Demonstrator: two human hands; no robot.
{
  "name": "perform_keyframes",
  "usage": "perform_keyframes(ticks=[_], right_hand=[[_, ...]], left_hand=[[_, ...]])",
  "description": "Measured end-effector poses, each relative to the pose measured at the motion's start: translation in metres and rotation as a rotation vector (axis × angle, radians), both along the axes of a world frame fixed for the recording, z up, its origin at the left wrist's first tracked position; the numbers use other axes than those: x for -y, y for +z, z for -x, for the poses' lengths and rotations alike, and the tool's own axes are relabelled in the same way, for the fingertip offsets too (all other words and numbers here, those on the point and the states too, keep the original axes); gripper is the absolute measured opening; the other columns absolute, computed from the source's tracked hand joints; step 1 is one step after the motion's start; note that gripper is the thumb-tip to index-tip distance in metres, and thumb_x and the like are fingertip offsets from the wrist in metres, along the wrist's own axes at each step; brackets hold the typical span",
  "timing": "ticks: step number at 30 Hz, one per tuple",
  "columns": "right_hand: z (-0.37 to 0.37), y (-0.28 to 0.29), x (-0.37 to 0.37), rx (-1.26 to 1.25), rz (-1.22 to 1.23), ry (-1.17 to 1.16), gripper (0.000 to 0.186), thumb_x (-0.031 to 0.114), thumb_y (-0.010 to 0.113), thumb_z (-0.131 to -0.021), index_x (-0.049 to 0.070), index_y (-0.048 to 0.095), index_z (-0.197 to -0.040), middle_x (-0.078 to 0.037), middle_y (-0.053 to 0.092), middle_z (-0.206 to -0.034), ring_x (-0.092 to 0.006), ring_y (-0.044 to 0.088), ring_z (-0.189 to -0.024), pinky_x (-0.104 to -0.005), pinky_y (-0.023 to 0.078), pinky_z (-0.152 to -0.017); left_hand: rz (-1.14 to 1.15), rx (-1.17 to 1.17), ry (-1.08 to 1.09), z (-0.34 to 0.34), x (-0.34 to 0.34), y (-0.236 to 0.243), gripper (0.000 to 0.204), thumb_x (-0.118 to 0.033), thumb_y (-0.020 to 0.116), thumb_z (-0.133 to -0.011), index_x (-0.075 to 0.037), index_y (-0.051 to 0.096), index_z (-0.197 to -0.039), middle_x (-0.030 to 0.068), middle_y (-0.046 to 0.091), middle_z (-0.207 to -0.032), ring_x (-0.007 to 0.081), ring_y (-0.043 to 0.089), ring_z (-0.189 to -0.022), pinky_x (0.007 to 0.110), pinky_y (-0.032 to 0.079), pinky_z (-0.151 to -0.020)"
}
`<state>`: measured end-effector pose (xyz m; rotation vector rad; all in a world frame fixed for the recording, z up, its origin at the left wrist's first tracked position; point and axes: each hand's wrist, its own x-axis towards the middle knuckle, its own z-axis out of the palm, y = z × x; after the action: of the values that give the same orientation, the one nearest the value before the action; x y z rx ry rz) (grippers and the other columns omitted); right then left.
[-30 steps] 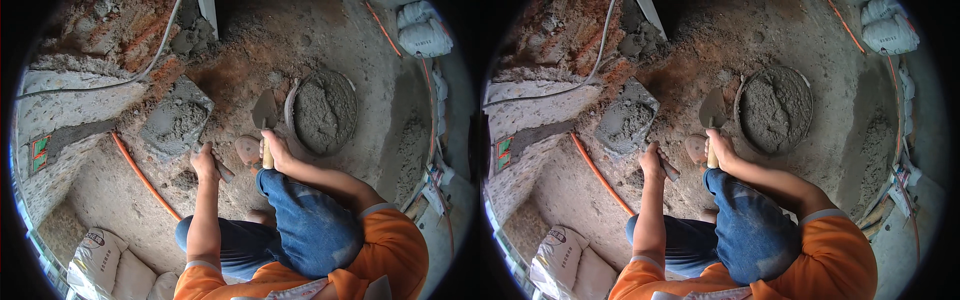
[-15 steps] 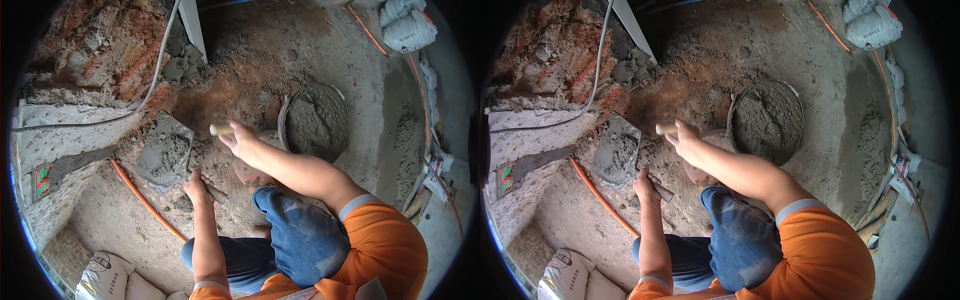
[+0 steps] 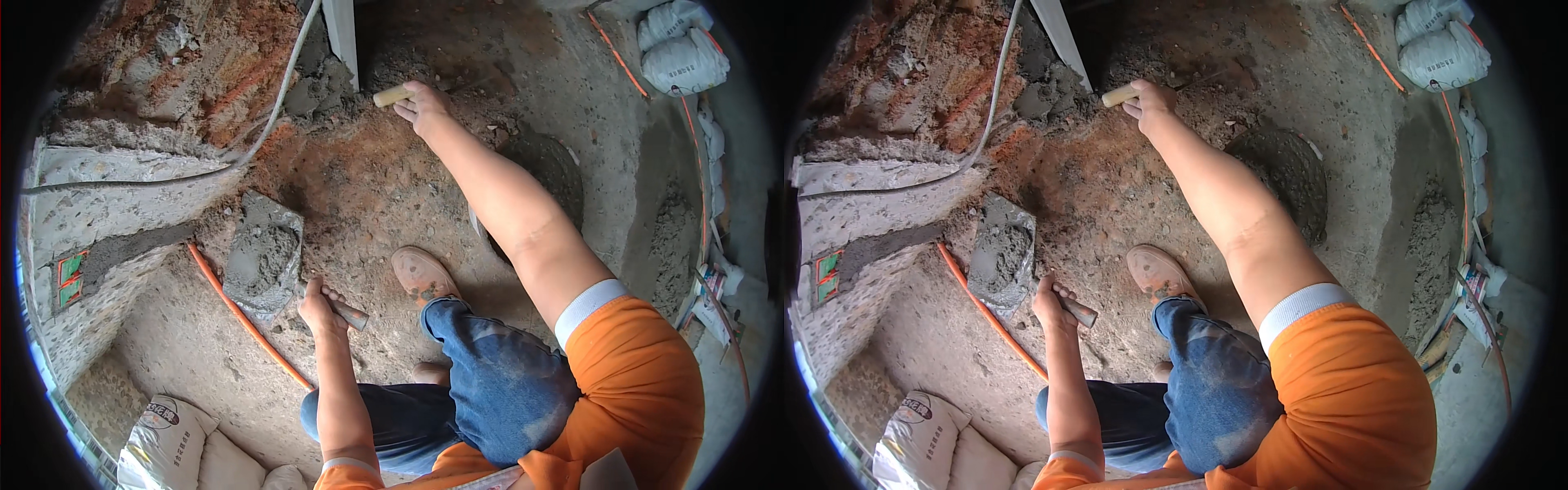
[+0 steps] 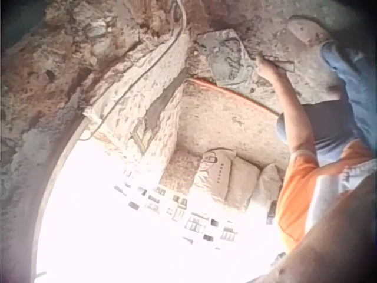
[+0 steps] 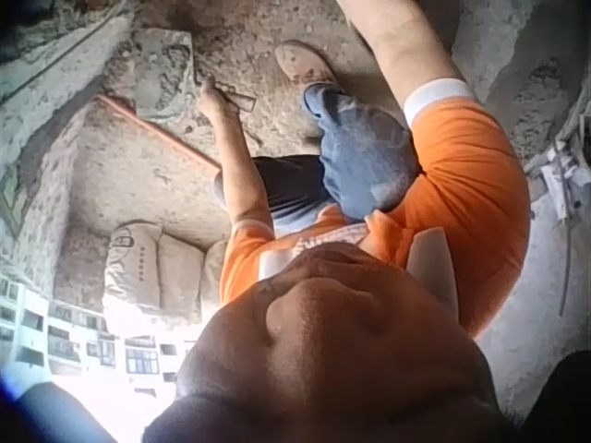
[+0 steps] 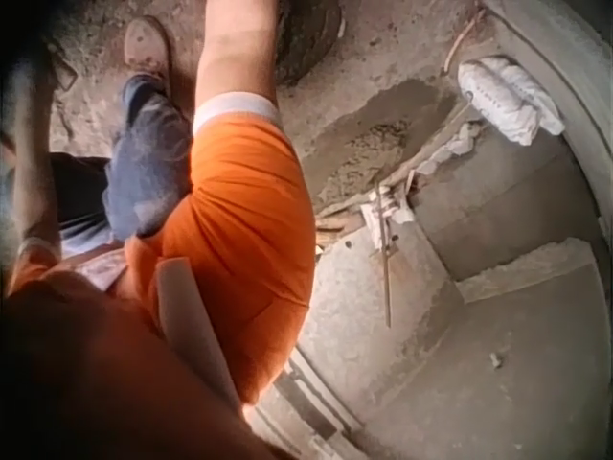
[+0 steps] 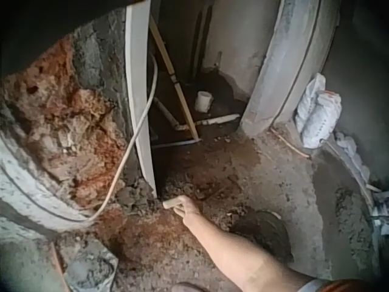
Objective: Applying cement mortar to a brick wall using a trowel and a hawk to create a smooth surface.
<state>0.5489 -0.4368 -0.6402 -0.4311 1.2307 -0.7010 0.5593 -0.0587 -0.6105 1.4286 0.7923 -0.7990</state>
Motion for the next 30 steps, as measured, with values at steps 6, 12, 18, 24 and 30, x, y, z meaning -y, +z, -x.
perform_keyframes(ticks=[6, 12, 18, 24, 30], right_hand=[[0.011, 0.006, -0.036, 0.024, -0.141, -0.259, 0.013, 0.015, 0.051, -0.094, 0.007, 0.054, -0.103, -0.009, 0.059, -0.102, -0.0287, 0.061, -0.098, -0.0489, 0.054, -0.093], [0.029, -0.007, 0.012, -0.109, -0.274, -0.595, 0.023, 0.015, 0.050, -0.096, 0.001, 0.051, -0.114, -0.018, 0.055, -0.114, -0.0327, 0.061, -0.097, -0.0488, 0.058, -0.085], [0.063, -0.011, 0.050, 0.039, -0.053, -0.467, 0.023, 0.007, 0.046, -0.093, -0.011, 0.051, -0.106, -0.024, 0.056, -0.121, -0.0304, 0.060, -0.106, -0.0422, 0.059, -0.087], [0.042, -0.008, 0.014, -0.020, -0.045, -0.297, 0.022, 0.017, 0.051, -0.093, -0.002, 0.052, -0.105, -0.021, 0.064, -0.096, -0.0356, 0.067, -0.086, -0.0514, 0.056, -0.087], [0.021, -0.022, 0.020, 0.153, -0.179, -0.345, 0.024, 0.006, 0.051, -0.093, -0.002, 0.045, -0.115, -0.022, 0.050, -0.120, -0.0377, 0.054, -0.113, -0.0571, 0.051, -0.096]], left_hand=[[-0.015, 0.024, -0.069, 0.002, 0.011, -0.001, 0.012, -0.013, 0.057, -0.088, -0.008, 0.051, -0.079, -0.0004, 0.045, -0.060, 0.0129, 0.045, -0.049, 0.029, 0.041, -0.045], [0.003, 0.026, -0.114, 0.011, 0.016, -0.001, 0.012, -0.013, 0.057, -0.088, -0.008, 0.051, -0.080, 0.0000, 0.046, -0.061, 0.0130, 0.046, -0.049, 0.029, 0.042, -0.045], [-0.038, -0.007, -0.076, 0.008, 0.009, -0.004, 0.011, -0.014, 0.058, -0.088, -0.009, 0.052, -0.080, -0.0005, 0.046, -0.060, 0.0124, 0.045, -0.048, 0.029, 0.042, -0.045], [-0.019, -0.002, -0.037, 0.003, 0.008, 0.000, 0.011, -0.013, 0.058, -0.087, -0.008, 0.052, -0.079, -0.0002, 0.046, -0.060, 0.0129, 0.045, -0.047, 0.029, 0.041, -0.044], [-0.025, 0.022, -0.091, 0.010, 0.014, -0.003, 0.012, -0.012, 0.059, -0.086, -0.008, 0.051, -0.078, -0.0003, 0.046, -0.061, 0.0128, 0.045, -0.047, 0.029, 0.040, -0.044]])
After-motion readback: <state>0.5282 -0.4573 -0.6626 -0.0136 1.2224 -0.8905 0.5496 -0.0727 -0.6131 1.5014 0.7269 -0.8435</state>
